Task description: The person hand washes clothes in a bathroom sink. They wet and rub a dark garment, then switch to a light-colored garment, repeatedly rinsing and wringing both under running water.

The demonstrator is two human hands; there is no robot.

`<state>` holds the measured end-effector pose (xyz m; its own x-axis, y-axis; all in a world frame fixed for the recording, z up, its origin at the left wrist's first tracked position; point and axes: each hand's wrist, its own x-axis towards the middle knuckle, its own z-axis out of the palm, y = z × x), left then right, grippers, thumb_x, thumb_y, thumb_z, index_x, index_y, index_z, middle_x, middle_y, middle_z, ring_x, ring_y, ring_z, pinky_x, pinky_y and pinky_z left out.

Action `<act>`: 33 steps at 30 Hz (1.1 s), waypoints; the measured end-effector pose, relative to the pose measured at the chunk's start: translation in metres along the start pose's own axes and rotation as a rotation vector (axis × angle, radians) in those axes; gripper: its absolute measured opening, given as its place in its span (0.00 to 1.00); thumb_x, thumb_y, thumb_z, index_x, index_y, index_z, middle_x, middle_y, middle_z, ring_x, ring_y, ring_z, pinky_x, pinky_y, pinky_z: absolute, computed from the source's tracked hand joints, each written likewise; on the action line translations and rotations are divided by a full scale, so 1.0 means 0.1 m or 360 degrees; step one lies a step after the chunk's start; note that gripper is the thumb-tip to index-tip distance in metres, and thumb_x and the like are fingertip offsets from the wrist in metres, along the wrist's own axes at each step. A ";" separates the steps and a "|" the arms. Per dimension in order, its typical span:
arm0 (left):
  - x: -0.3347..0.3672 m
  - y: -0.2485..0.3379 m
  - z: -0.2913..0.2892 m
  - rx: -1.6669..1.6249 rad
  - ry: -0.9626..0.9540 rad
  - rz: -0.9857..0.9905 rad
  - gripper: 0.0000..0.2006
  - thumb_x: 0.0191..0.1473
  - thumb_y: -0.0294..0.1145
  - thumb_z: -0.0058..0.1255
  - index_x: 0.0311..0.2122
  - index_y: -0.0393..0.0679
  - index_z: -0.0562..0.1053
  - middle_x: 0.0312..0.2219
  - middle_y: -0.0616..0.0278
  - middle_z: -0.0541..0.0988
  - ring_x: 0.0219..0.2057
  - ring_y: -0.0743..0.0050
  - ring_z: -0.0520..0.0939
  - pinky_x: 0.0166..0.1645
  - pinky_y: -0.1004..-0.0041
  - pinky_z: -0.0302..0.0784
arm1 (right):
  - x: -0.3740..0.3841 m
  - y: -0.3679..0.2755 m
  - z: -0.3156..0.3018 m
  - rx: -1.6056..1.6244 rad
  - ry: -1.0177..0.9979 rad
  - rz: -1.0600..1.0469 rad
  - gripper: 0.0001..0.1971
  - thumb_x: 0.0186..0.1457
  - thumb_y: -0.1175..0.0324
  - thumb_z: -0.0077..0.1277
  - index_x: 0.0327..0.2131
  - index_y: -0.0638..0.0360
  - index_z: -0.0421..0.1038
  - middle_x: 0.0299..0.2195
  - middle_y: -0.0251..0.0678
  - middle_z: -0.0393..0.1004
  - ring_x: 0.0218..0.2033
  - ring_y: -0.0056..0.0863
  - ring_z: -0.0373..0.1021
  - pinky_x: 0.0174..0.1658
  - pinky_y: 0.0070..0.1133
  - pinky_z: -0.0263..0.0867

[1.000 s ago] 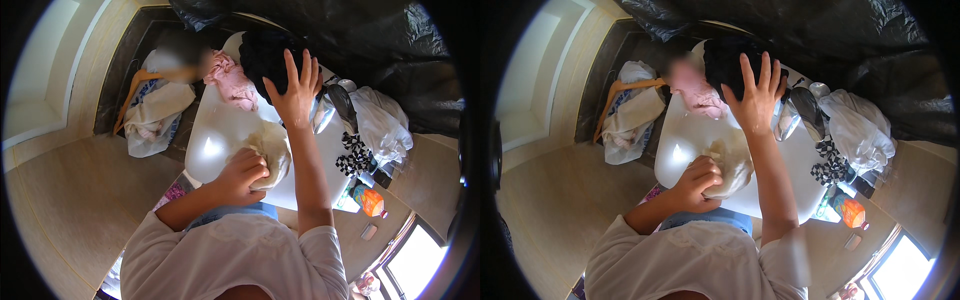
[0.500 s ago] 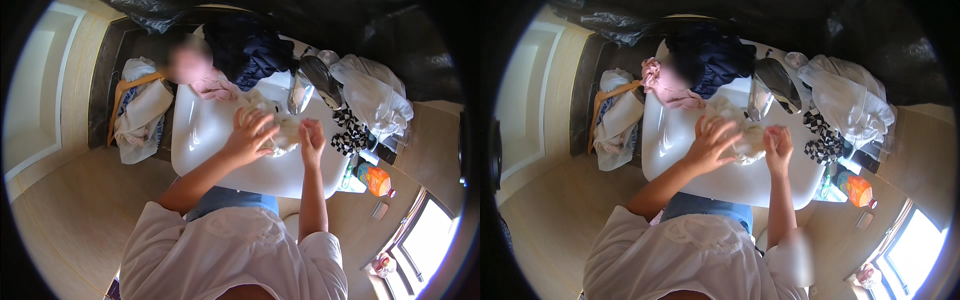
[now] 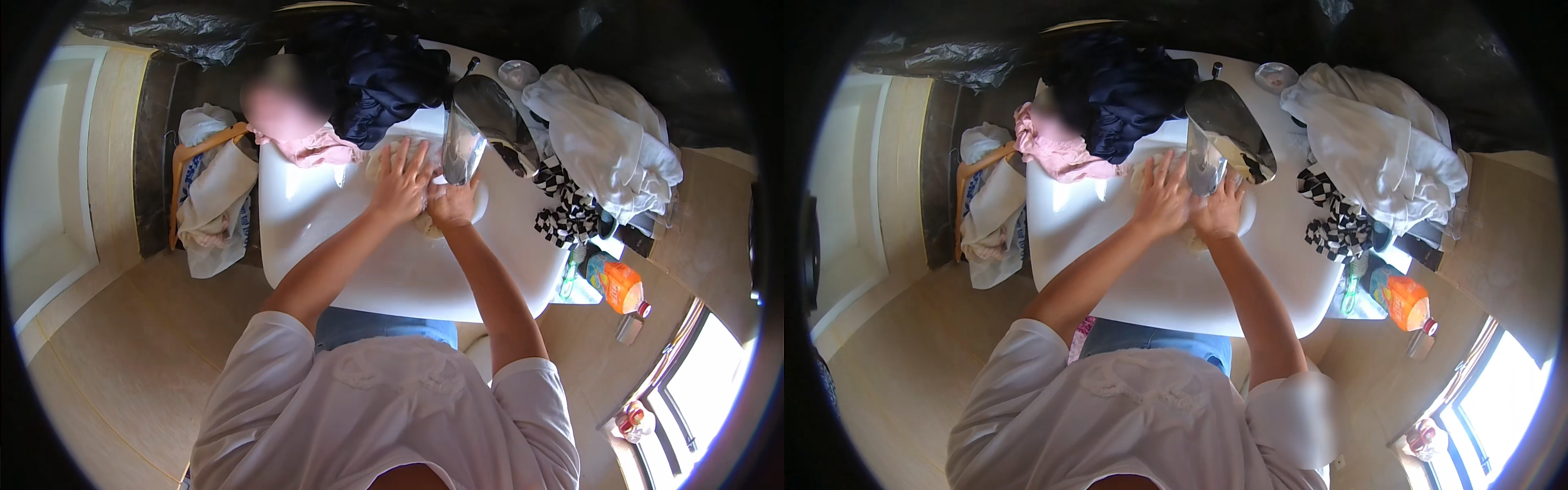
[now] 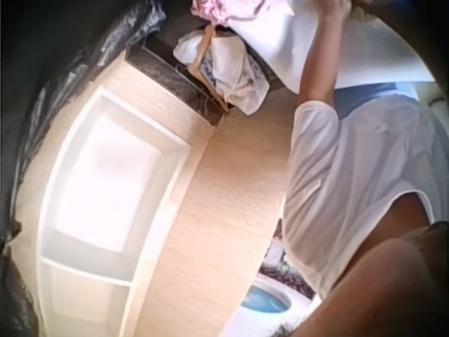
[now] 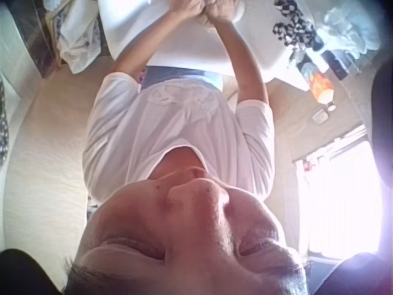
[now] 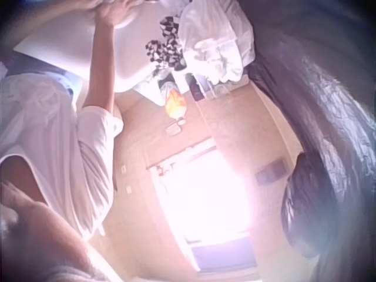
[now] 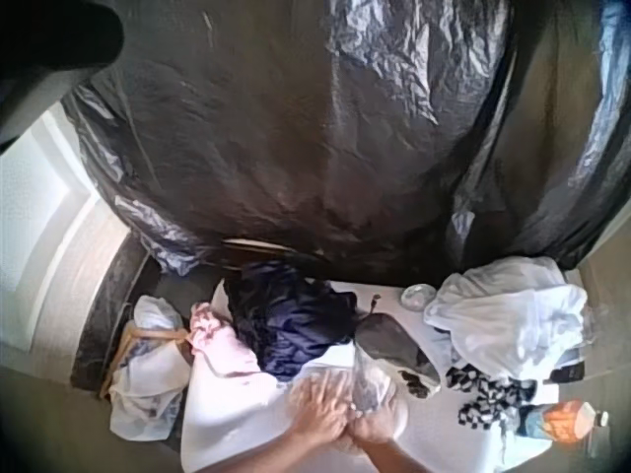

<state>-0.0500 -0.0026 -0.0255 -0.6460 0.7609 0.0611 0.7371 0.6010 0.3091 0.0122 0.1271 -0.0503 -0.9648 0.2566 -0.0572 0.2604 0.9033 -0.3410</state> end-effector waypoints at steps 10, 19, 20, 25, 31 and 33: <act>0.40 -0.02 0.03 -0.0118 0.0150 -0.0287 0.06 0.49 0.35 0.46 0.31 0.48 0.72 0.31 0.65 0.72 0.40 0.62 0.70 0.47 0.60 0.61 | 0.39 -0.02 -0.14 0.0558 -0.0012 0.0543 0.25 0.42 0.53 0.53 0.43 0.55 0.71 0.42 0.43 0.73 0.44 0.43 0.68 0.48 0.33 0.62; 0.06 -0.10 -0.42 -0.0221 0.0333 0.0110 0.19 0.46 0.43 0.53 0.45 0.53 0.72 0.46 0.59 0.69 0.49 0.54 0.68 0.52 0.49 0.55 | -0.08 -0.09 -1.02 0.0545 0.0004 -0.0295 0.11 0.45 0.65 0.52 0.34 0.52 0.75 0.42 0.41 0.71 0.44 0.42 0.66 0.45 0.38 0.59; 0.03 -0.10 -0.39 -0.0159 0.0213 0.0126 0.21 0.46 0.44 0.53 0.47 0.53 0.71 0.49 0.58 0.66 0.52 0.52 0.65 0.54 0.46 0.53 | -0.11 -0.09 -1.03 0.0290 0.0076 -0.0298 0.13 0.46 0.64 0.52 0.38 0.52 0.73 0.48 0.42 0.66 0.49 0.44 0.62 0.49 0.43 0.56; -0.17 -0.01 -0.10 0.0018 -0.0097 0.0118 0.27 0.46 0.46 0.50 0.53 0.49 0.68 0.60 0.55 0.53 0.61 0.40 0.49 0.58 0.37 0.43 | -0.26 -0.10 -0.35 -0.0178 -0.0168 -0.0104 0.28 0.51 0.58 0.46 0.56 0.54 0.57 0.62 0.43 0.43 0.62 0.48 0.40 0.59 0.56 0.29; -0.08 -0.06 0.10 0.0134 0.0052 0.0091 0.19 0.46 0.38 0.49 0.45 0.45 0.71 0.50 0.57 0.65 0.53 0.48 0.61 0.51 0.45 0.57 | 0.02 -0.03 -0.07 0.0025 -0.0225 0.0117 0.26 0.46 0.54 0.48 0.49 0.53 0.67 0.52 0.44 0.64 0.56 0.45 0.56 0.59 0.47 0.42; -0.01 -0.13 0.20 0.0200 0.0119 0.0054 0.16 0.46 0.37 0.49 0.42 0.46 0.72 0.44 0.60 0.69 0.49 0.54 0.66 0.46 0.51 0.63 | 0.25 -0.08 -0.26 0.0002 -0.0354 0.0048 0.26 0.45 0.53 0.49 0.48 0.52 0.67 0.49 0.42 0.68 0.53 0.40 0.61 0.57 0.39 0.51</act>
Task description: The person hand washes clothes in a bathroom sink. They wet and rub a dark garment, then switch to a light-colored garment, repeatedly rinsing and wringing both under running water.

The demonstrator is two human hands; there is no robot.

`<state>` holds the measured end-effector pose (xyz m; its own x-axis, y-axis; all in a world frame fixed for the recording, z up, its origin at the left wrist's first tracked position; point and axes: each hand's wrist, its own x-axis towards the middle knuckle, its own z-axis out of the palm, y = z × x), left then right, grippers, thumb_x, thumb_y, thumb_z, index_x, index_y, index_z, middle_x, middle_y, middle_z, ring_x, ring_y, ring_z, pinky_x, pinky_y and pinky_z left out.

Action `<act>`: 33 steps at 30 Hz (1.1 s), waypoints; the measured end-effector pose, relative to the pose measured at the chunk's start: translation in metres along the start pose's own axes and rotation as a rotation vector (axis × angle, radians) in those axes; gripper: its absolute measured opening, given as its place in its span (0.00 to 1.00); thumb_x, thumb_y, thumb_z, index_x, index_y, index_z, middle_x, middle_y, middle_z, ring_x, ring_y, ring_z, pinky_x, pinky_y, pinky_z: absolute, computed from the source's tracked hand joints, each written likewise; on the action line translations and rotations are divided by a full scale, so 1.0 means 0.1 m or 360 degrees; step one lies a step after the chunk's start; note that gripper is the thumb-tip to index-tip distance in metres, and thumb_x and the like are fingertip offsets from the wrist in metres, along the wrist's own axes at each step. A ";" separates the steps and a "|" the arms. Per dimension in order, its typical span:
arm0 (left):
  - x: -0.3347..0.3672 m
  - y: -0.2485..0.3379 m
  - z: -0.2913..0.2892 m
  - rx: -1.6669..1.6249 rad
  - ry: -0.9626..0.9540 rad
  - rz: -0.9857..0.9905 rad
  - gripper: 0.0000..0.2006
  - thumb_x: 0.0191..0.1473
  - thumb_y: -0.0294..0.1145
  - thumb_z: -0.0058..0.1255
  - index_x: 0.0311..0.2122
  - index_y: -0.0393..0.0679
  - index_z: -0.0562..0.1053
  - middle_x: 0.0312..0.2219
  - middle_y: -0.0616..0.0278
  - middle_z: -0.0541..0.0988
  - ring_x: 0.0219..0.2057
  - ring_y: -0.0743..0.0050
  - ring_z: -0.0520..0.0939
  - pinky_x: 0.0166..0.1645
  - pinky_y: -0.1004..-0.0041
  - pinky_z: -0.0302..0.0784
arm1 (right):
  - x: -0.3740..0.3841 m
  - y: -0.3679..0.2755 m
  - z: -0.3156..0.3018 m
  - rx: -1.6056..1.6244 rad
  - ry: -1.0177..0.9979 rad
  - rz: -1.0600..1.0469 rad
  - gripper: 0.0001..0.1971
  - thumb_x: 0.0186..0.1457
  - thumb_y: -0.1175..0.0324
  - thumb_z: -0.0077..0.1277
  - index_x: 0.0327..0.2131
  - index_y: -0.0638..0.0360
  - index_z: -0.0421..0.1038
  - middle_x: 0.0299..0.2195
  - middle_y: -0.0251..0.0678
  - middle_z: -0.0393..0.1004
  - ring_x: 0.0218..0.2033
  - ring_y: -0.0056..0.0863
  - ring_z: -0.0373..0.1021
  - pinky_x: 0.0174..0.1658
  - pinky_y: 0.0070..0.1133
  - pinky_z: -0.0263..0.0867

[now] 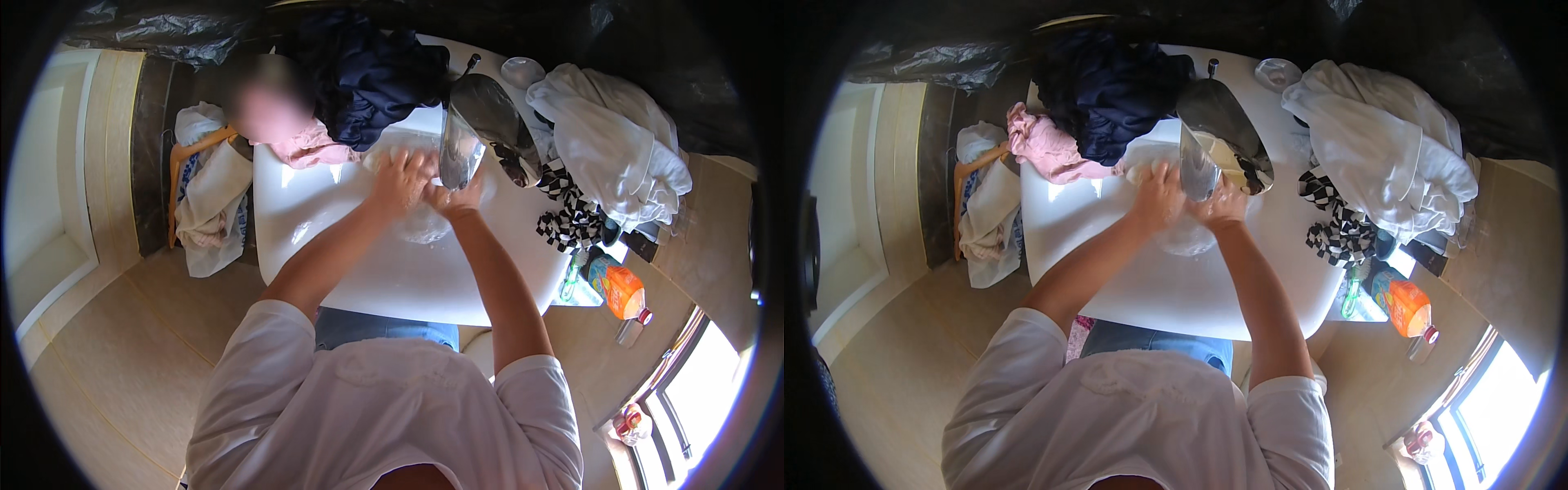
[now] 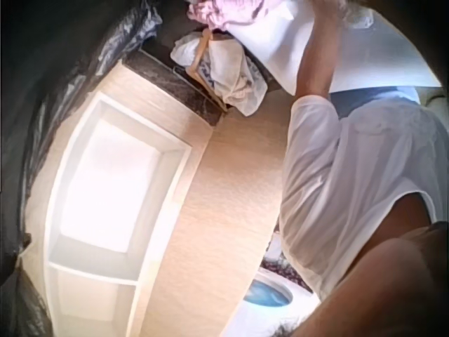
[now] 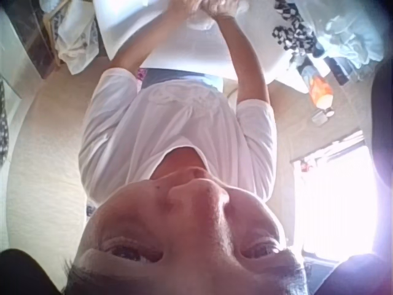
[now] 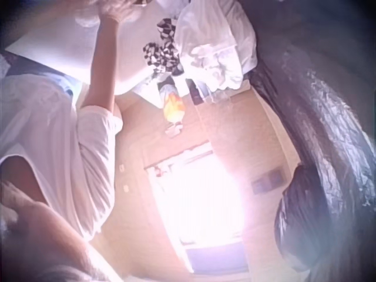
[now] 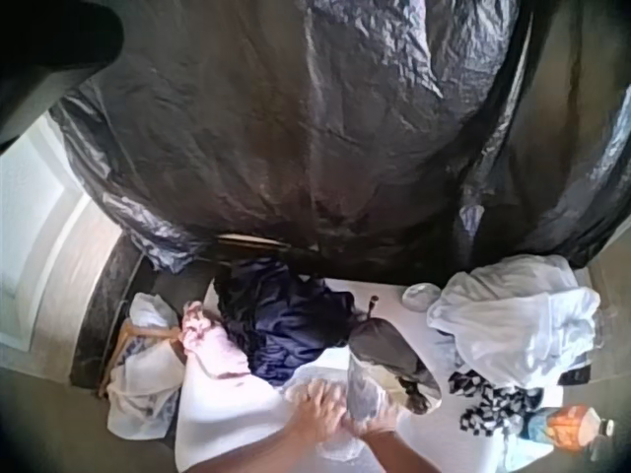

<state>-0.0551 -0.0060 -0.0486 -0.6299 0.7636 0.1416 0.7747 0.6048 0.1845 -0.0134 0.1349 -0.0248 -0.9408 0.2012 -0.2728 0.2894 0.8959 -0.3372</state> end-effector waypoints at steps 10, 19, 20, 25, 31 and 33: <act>0.02 -0.11 -0.52 -0.0843 -0.0109 -0.0358 0.35 0.40 0.38 0.62 0.55 0.46 0.59 0.46 0.50 0.67 0.50 0.48 0.67 0.54 0.60 0.63 | -0.16 0.30 -0.36 0.0262 0.0871 -0.0079 0.09 0.47 0.65 0.52 0.35 0.53 0.74 0.29 0.34 0.75 0.26 0.33 0.70 0.34 0.30 0.60; -0.21 -0.10 -0.57 -0.0693 -0.0066 -0.0412 0.18 0.38 0.30 0.61 0.38 0.44 0.71 0.34 0.59 0.73 0.42 0.52 0.71 0.44 0.61 0.68 | -0.48 0.08 -0.40 0.0120 0.0487 -0.0448 0.10 0.43 0.65 0.58 0.30 0.54 0.72 0.37 0.33 0.72 0.45 0.38 0.66 0.54 0.38 0.54; -0.20 -0.11 -0.62 -0.0771 0.0167 -0.0245 0.15 0.41 0.28 0.59 0.36 0.42 0.69 0.33 0.57 0.73 0.38 0.51 0.73 0.41 0.63 0.69 | -0.47 0.14 -0.35 0.0254 0.0512 -0.0442 0.09 0.44 0.65 0.57 0.30 0.55 0.72 0.37 0.34 0.72 0.45 0.38 0.66 0.53 0.37 0.55; -0.32 -0.05 -0.74 -0.1897 0.0031 -0.0713 0.12 0.50 0.27 0.52 0.38 0.38 0.64 0.29 0.56 0.72 0.31 0.62 0.75 0.38 0.70 0.71 | -0.62 0.09 -0.50 0.1424 0.0545 0.0105 0.10 0.56 0.65 0.50 0.30 0.64 0.68 0.27 0.37 0.72 0.30 0.26 0.67 0.37 0.21 0.63; -0.19 0.16 -1.24 -0.1958 0.0045 -0.0639 0.12 0.52 0.25 0.51 0.41 0.39 0.64 0.25 0.61 0.70 0.25 0.76 0.72 0.33 0.76 0.70 | -0.74 -0.17 -1.08 0.1518 0.0732 0.0111 0.11 0.60 0.65 0.46 0.31 0.64 0.64 0.21 0.28 0.63 0.24 0.16 0.56 0.30 0.15 0.57; -0.15 0.17 -1.34 -0.1880 0.0131 -0.0579 0.13 0.51 0.24 0.52 0.41 0.39 0.64 0.24 0.63 0.69 0.23 0.77 0.71 0.31 0.77 0.70 | -0.77 -0.25 -1.24 0.1577 0.0770 0.0089 0.10 0.60 0.66 0.46 0.30 0.64 0.64 0.21 0.26 0.63 0.24 0.14 0.56 0.29 0.14 0.56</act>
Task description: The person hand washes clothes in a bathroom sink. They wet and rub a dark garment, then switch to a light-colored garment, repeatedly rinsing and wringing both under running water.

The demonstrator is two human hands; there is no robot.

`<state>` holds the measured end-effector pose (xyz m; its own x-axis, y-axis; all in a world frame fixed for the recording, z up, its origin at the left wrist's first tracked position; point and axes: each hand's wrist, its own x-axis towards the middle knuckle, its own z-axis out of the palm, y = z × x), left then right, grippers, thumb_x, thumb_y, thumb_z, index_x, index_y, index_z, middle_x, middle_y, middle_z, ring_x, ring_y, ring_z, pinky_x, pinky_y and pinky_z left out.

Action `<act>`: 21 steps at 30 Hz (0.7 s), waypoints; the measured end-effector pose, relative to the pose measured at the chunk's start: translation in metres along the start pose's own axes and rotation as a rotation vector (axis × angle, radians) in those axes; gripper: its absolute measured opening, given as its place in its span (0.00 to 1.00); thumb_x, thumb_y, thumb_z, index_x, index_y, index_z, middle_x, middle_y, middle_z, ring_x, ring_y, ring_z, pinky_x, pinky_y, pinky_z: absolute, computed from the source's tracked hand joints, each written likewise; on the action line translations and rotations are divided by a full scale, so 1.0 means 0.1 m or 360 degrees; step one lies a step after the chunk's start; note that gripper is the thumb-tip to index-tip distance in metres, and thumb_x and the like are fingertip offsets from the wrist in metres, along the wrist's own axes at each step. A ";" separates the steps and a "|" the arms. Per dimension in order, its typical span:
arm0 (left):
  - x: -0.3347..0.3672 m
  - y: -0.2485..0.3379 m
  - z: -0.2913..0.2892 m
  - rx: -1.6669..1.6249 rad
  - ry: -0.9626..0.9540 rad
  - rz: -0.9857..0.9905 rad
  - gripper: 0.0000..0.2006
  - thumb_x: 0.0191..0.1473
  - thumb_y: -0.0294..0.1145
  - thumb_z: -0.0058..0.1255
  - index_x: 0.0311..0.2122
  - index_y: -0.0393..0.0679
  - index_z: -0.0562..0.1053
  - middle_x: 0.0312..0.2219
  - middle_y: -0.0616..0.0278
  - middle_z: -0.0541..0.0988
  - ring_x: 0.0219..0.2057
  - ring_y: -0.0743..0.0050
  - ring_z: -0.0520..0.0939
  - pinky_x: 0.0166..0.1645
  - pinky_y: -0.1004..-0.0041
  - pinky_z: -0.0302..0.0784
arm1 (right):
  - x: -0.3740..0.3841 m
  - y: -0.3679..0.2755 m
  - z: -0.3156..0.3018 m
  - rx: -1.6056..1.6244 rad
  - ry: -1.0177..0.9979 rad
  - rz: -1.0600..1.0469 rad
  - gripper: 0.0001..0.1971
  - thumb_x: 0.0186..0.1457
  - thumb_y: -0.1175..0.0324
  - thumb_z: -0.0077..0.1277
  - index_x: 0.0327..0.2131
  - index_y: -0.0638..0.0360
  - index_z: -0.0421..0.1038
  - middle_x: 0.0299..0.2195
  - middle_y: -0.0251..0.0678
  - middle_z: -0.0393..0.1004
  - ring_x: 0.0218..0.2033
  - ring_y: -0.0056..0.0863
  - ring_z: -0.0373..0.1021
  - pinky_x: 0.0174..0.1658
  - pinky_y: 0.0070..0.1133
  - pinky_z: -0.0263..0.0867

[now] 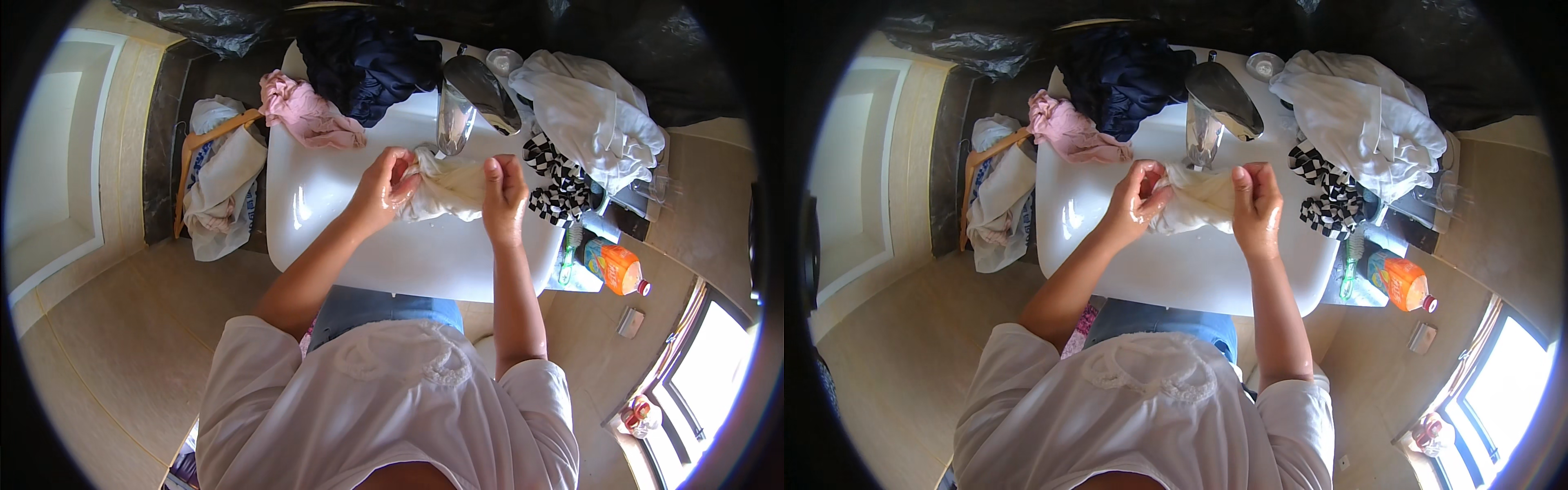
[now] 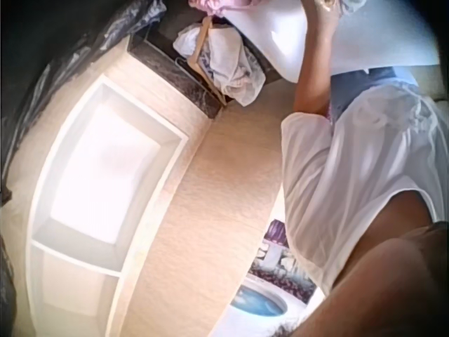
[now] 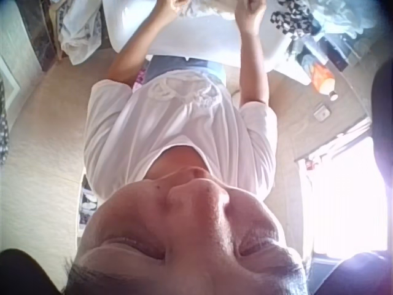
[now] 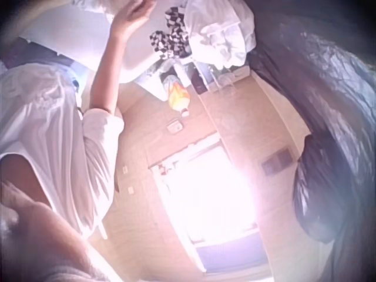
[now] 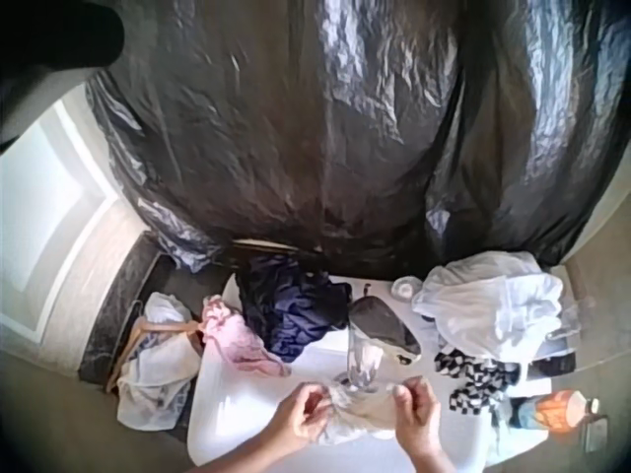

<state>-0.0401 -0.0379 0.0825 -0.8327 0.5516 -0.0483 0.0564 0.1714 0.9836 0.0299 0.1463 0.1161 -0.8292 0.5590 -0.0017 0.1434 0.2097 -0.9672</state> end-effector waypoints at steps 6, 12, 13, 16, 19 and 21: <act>-0.01 0.02 -0.13 0.0136 -0.0143 -0.0063 0.19 0.43 0.32 0.62 0.42 0.39 0.72 0.28 0.62 0.72 0.25 0.77 0.72 0.29 0.80 0.68 | -0.07 -0.49 -0.15 0.0175 -0.0136 0.0018 0.11 0.61 0.63 0.44 0.29 0.61 0.64 0.24 0.24 0.63 0.25 0.12 0.55 0.31 0.11 0.54; -0.03 0.09 0.04 -0.0213 0.0235 0.0285 0.12 0.48 0.24 0.55 0.40 0.36 0.74 0.38 0.57 0.75 0.39 0.65 0.77 0.44 0.73 0.71 | -0.14 -0.75 -0.32 0.0210 -0.0246 -0.0261 0.09 0.59 0.66 0.44 0.31 0.61 0.63 0.26 0.29 0.67 0.27 0.15 0.59 0.33 0.13 0.56; -0.02 0.15 0.02 -0.0058 0.0327 0.0423 0.12 0.49 0.18 0.51 0.41 0.36 0.74 0.40 0.54 0.74 0.42 0.61 0.76 0.46 0.71 0.71 | -0.13 -0.75 -0.38 0.0225 -0.0254 -0.0337 0.08 0.59 0.67 0.45 0.31 0.61 0.63 0.27 0.29 0.67 0.26 0.15 0.59 0.32 0.13 0.56; -0.08 0.37 -0.07 0.0150 0.0579 0.0624 0.14 0.49 0.17 0.49 0.43 0.37 0.72 0.41 0.52 0.73 0.42 0.59 0.76 0.46 0.70 0.70 | -0.14 -0.80 -0.45 -0.0034 -0.0351 -0.0199 0.08 0.55 0.69 0.49 0.28 0.62 0.65 0.22 0.31 0.68 0.22 0.15 0.59 0.28 0.12 0.57; -0.22 0.19 -0.14 -0.0037 0.0446 0.0444 0.14 0.53 0.18 0.42 0.45 0.35 0.70 0.46 0.54 0.69 0.47 0.67 0.71 0.50 0.74 0.65 | -0.10 -0.54 -0.53 -0.0707 -0.0670 0.0134 0.08 0.51 0.68 0.54 0.25 0.60 0.69 0.15 0.36 0.69 0.17 0.22 0.66 0.25 0.17 0.62; -0.33 -0.02 -0.16 -0.0132 0.0305 0.0185 0.13 0.52 0.18 0.41 0.45 0.35 0.68 0.45 0.54 0.70 0.46 0.67 0.71 0.49 0.74 0.66 | -0.15 -0.13 -0.44 -0.0987 -0.0628 -0.0039 0.06 0.51 0.67 0.54 0.29 0.58 0.71 0.19 0.37 0.72 0.20 0.29 0.69 0.27 0.22 0.65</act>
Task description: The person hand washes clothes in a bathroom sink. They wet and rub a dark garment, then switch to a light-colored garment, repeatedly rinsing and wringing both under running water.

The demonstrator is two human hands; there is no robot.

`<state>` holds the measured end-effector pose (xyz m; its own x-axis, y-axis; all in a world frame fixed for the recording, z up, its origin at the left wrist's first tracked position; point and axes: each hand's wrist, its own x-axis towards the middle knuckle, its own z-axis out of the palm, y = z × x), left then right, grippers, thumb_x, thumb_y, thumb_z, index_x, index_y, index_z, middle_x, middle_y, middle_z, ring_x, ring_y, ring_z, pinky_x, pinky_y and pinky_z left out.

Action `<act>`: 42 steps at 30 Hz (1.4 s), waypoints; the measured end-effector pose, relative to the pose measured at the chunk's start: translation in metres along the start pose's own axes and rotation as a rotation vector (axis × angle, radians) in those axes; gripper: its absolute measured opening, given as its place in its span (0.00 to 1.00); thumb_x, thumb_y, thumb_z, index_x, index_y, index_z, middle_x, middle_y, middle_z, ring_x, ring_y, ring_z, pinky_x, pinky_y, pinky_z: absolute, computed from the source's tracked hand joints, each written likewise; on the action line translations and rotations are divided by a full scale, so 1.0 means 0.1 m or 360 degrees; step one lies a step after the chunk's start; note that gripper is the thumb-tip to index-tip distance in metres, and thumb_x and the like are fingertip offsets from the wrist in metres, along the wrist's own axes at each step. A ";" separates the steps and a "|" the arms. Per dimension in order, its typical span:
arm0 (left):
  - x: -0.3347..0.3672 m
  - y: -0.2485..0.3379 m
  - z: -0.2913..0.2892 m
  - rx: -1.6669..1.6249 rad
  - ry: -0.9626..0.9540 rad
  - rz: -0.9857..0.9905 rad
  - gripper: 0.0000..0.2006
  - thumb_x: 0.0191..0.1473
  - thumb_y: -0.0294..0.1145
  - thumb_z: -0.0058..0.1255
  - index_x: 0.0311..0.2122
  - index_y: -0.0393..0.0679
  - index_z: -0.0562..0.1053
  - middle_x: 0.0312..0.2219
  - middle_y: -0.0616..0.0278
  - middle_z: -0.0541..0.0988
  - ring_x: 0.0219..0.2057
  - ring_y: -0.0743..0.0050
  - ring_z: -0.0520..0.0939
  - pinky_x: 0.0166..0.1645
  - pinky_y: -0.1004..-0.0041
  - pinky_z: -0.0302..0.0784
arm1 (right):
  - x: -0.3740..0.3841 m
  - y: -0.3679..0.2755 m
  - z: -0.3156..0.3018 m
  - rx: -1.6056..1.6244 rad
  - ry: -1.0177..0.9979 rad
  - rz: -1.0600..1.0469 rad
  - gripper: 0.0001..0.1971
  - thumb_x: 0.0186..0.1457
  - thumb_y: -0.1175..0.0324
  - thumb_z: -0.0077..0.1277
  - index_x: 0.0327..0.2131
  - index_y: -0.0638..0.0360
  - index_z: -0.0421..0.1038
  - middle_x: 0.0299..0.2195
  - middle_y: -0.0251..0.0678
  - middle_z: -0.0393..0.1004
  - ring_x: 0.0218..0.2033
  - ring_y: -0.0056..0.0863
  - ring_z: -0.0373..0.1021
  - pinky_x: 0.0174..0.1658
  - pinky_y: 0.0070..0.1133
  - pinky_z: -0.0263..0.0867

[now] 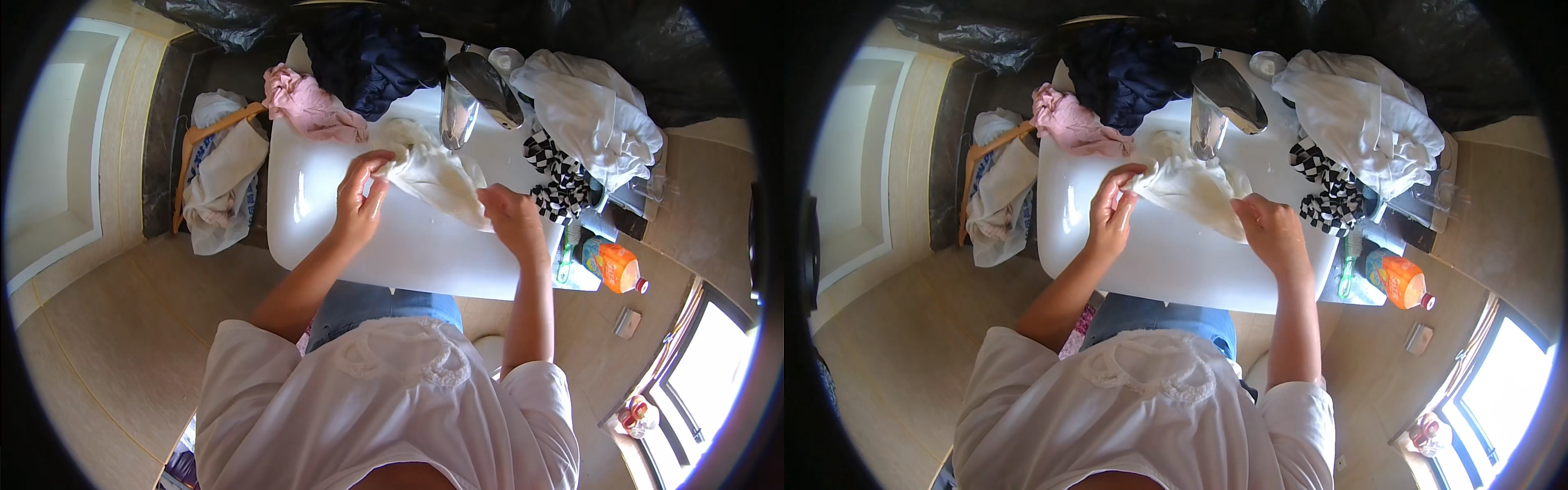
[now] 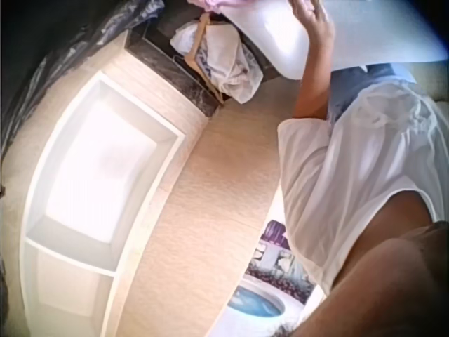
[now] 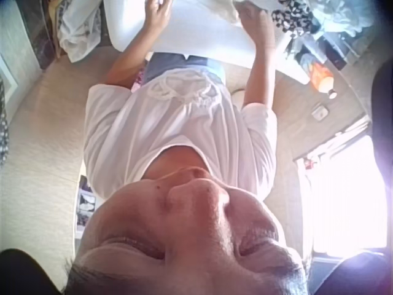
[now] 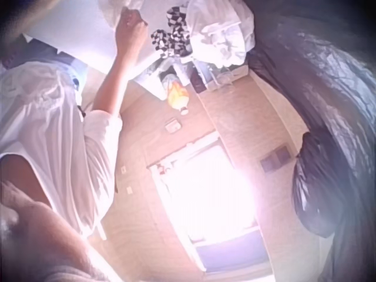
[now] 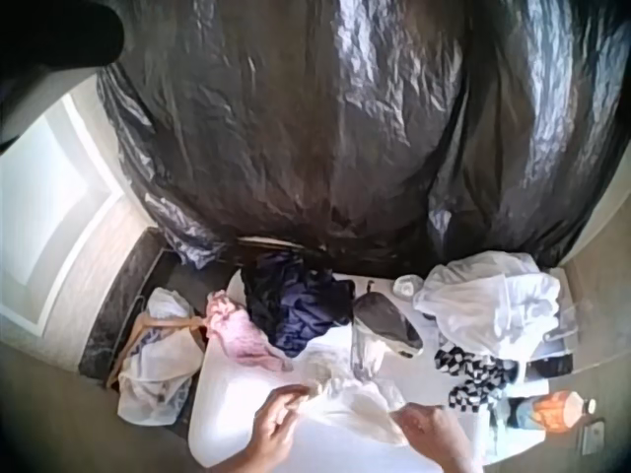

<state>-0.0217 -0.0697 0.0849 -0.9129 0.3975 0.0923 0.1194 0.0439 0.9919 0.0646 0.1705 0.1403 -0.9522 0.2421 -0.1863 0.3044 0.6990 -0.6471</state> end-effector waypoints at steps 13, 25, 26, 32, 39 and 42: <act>0.10 0.38 -0.01 0.0505 -0.0368 0.0534 0.13 0.42 0.13 0.49 0.36 0.37 0.72 0.37 0.56 0.72 0.39 0.60 0.73 0.40 0.70 0.72 | 0.60 0.32 0.87 0.0495 -0.0165 -0.0479 0.16 0.39 0.79 0.50 0.37 0.59 0.70 0.38 0.39 0.73 0.43 0.33 0.68 0.50 0.29 0.60; 0.31 0.85 -0.22 0.1034 0.0317 0.1149 0.15 0.33 0.10 0.54 0.31 0.37 0.74 0.32 0.58 0.73 0.29 0.65 0.72 0.24 0.78 0.70 | 0.30 -0.25 0.06 0.1079 0.1087 -0.0677 0.17 0.38 0.89 0.49 0.20 0.57 0.51 0.21 0.31 0.60 0.26 0.23 0.61 0.44 0.26 0.67; 0.36 0.89 -0.22 0.1054 0.0373 0.1213 0.14 0.33 0.11 0.54 0.30 0.37 0.74 0.32 0.58 0.73 0.29 0.66 0.72 0.24 0.78 0.70 | 0.30 -0.27 0.05 0.1059 0.1114 -0.0695 0.17 0.38 0.88 0.50 0.20 0.58 0.52 0.21 0.31 0.59 0.26 0.22 0.60 0.40 0.24 0.67; 0.38 0.53 -0.31 0.1234 -0.0464 0.0747 0.15 0.33 0.13 0.49 0.31 0.42 0.72 0.34 0.62 0.72 0.37 0.59 0.72 0.44 0.64 0.68 | 0.24 0.02 0.08 -0.0026 0.0196 -0.0364 0.12 0.39 0.74 0.60 0.31 0.56 0.71 0.26 0.33 0.71 0.23 0.30 0.70 0.29 0.23 0.66; 0.35 -0.43 0.20 0.1257 -0.0436 0.0560 0.12 0.45 0.28 0.52 0.39 0.46 0.72 0.47 0.61 0.69 0.52 0.55 0.66 0.56 0.53 0.58 | 0.52 0.44 0.54 -0.0416 0.0253 -0.0447 0.15 0.46 0.63 0.56 0.39 0.54 0.72 0.39 0.35 0.72 0.42 0.33 0.68 0.44 0.30 0.63; 0.47 -0.76 0.46 0.1706 -0.0502 0.0493 0.21 0.51 0.39 0.49 0.53 0.56 0.67 0.56 0.60 0.62 0.59 0.49 0.57 0.57 0.38 0.46 | 0.75 0.45 0.88 -0.0613 0.0399 -0.0604 0.16 0.49 0.62 0.50 0.42 0.57 0.70 0.48 0.39 0.66 0.52 0.39 0.60 0.54 0.38 0.55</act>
<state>-0.0557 -0.0121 0.0096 -0.6671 0.7312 0.1425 0.7279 0.5990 0.3338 0.0048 0.1604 0.0326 -0.9753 0.0462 0.2161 -0.0239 0.9502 -0.3108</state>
